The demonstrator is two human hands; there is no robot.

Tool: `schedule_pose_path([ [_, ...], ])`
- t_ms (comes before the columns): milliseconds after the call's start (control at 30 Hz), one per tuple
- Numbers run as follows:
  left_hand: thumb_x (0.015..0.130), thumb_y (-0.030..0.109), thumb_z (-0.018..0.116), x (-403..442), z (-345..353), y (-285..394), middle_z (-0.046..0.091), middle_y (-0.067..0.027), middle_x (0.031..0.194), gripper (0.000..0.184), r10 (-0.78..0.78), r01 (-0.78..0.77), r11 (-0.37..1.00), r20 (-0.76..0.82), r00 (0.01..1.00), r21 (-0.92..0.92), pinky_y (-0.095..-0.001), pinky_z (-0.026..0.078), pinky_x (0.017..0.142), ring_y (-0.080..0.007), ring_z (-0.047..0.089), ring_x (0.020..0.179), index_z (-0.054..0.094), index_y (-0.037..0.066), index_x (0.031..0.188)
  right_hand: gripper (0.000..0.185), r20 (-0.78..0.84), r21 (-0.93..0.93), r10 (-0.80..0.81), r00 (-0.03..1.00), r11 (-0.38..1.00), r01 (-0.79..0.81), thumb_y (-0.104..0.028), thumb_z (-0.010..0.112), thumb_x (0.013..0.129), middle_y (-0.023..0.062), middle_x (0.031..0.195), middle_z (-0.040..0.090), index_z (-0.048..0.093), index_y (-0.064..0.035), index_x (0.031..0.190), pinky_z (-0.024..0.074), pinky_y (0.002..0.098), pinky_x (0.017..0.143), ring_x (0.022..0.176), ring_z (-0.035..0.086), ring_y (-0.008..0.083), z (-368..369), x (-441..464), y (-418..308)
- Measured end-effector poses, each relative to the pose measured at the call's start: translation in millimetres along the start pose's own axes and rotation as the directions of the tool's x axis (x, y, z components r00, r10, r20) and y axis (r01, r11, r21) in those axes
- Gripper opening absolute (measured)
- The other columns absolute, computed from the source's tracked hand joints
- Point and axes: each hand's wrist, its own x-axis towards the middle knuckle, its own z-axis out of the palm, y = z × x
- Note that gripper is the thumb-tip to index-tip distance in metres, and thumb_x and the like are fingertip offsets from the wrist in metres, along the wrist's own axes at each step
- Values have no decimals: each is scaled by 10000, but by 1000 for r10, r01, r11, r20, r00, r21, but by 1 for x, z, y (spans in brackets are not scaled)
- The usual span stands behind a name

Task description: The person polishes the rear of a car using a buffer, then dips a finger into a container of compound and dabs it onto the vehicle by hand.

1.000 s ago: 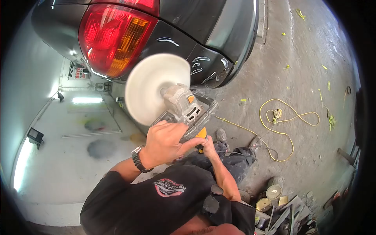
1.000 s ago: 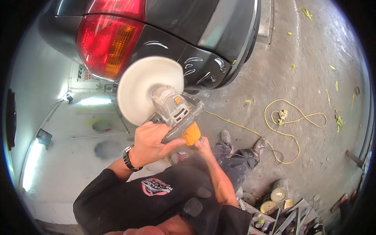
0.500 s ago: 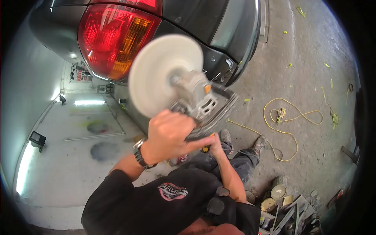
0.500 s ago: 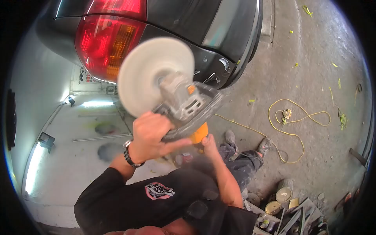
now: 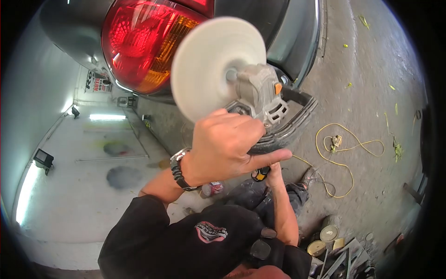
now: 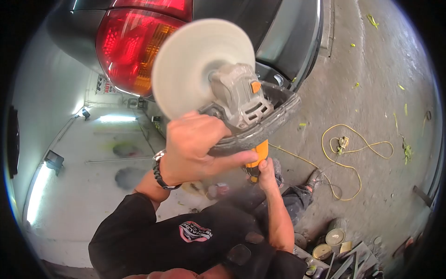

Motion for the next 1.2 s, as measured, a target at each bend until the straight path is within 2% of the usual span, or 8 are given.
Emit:
schedule_pose_path([
  [200,634,381,924,-18,-28,11,539,-16,578,430,-11,10,999,24,1000,40,-313,341,505,-205,517,488,613,90,685,1015,-50,-118,1,999,993,-7,-922,582,664,62,817,673,675,24,1021,475,256,544,679,618,111,7,0,6],
  [233,716,451,858,-24,-22,12,516,-3,550,456,-9,9,999,4,1000,38,-312,326,482,-177,512,472,573,108,622,1008,-39,-122,4,999,992,-9,-916,586,668,62,812,674,677,25,1015,461,256,542,676,610,108,6,-8,12],
  [400,675,343,902,-42,5,11,563,-30,593,367,-63,67,997,92,994,-47,-301,357,514,-194,539,497,670,71,760,984,10,0,110,994,994,-110,-898,595,683,69,807,666,673,22,1022,475,270,531,633,617,134,-4,-36,34],
  [533,686,358,893,-15,14,6,574,-42,599,373,-33,34,999,29,999,-18,-324,389,522,-219,539,497,674,69,773,972,-22,55,69,997,996,-68,-862,645,669,103,840,651,577,-6,1124,560,300,512,606,662,204,-18,-27,13],
  [767,724,400,873,64,5,10,485,-88,542,465,-31,32,999,-230,973,4,-358,375,460,-277,475,467,552,72,646,905,19,82,-22,1000,996,21,-830,552,793,89,731,633,610,15,1113,507,287,489,520,607,176,-27,5,-73],
  [1000,735,435,859,54,20,17,499,-85,533,518,-33,24,999,-262,965,-38,-370,380,432,-276,494,448,506,77,610,891,28,103,13,1000,995,-16,-816,550,805,97,809,655,591,-3,1168,511,297,482,528,617,182,-31,-10,-61],
  [1133,753,428,847,50,21,19,518,-89,542,483,-80,70,995,-134,988,-77,-371,405,440,-279,535,463,540,78,625,894,8,146,37,999,989,-38,-824,561,789,85,804,655,580,-29,1198,510,299,473,527,619,186,-36,-18,-48],
  [1200,752,420,850,61,19,13,515,-88,537,466,-28,14,998,-222,975,-62,-367,400,436,-279,521,456,560,73,637,882,59,139,-1,998,990,-7,-815,559,798,84,807,653,578,-30,1199,510,295,476,525,614,186,-40,-9,-60],
])
